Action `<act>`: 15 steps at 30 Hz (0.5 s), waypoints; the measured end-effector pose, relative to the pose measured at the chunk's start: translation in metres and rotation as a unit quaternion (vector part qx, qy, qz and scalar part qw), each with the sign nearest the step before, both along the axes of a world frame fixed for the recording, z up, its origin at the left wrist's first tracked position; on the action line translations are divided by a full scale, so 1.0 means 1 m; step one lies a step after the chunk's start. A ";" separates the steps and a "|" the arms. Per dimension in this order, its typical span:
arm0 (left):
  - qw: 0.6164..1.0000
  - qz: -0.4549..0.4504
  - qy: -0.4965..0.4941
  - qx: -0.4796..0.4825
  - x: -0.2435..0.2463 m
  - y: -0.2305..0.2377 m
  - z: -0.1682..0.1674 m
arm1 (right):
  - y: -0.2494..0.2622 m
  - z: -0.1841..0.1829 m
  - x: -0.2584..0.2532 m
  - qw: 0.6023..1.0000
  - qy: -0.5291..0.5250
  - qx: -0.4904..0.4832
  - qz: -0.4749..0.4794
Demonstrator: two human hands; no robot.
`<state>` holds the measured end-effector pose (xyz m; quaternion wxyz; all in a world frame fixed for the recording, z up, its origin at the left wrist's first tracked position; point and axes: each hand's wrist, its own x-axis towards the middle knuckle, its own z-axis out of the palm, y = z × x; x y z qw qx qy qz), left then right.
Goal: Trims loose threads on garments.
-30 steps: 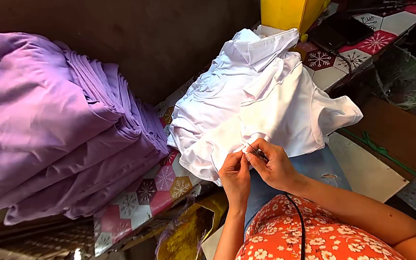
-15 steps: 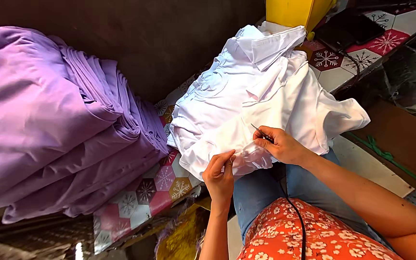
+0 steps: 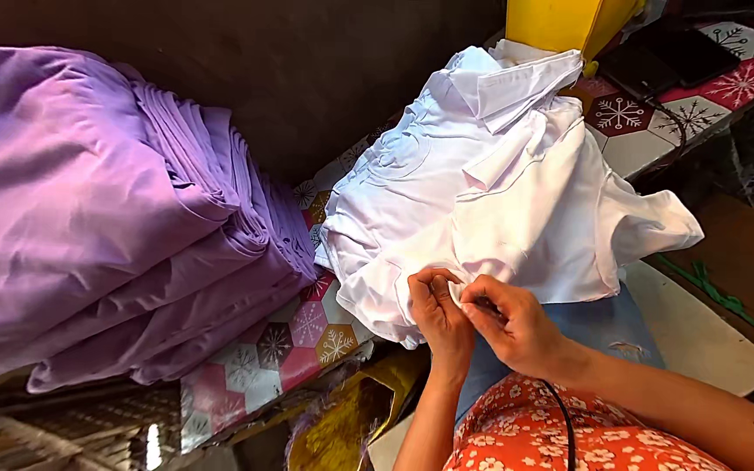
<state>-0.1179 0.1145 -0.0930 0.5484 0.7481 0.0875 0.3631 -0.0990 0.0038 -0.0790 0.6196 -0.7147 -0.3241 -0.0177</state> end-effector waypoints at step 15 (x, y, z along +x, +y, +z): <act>0.980 -0.068 0.004 0.188 0.021 0.042 -0.028 | -0.019 -0.030 0.058 0.993 0.047 -0.042 0.098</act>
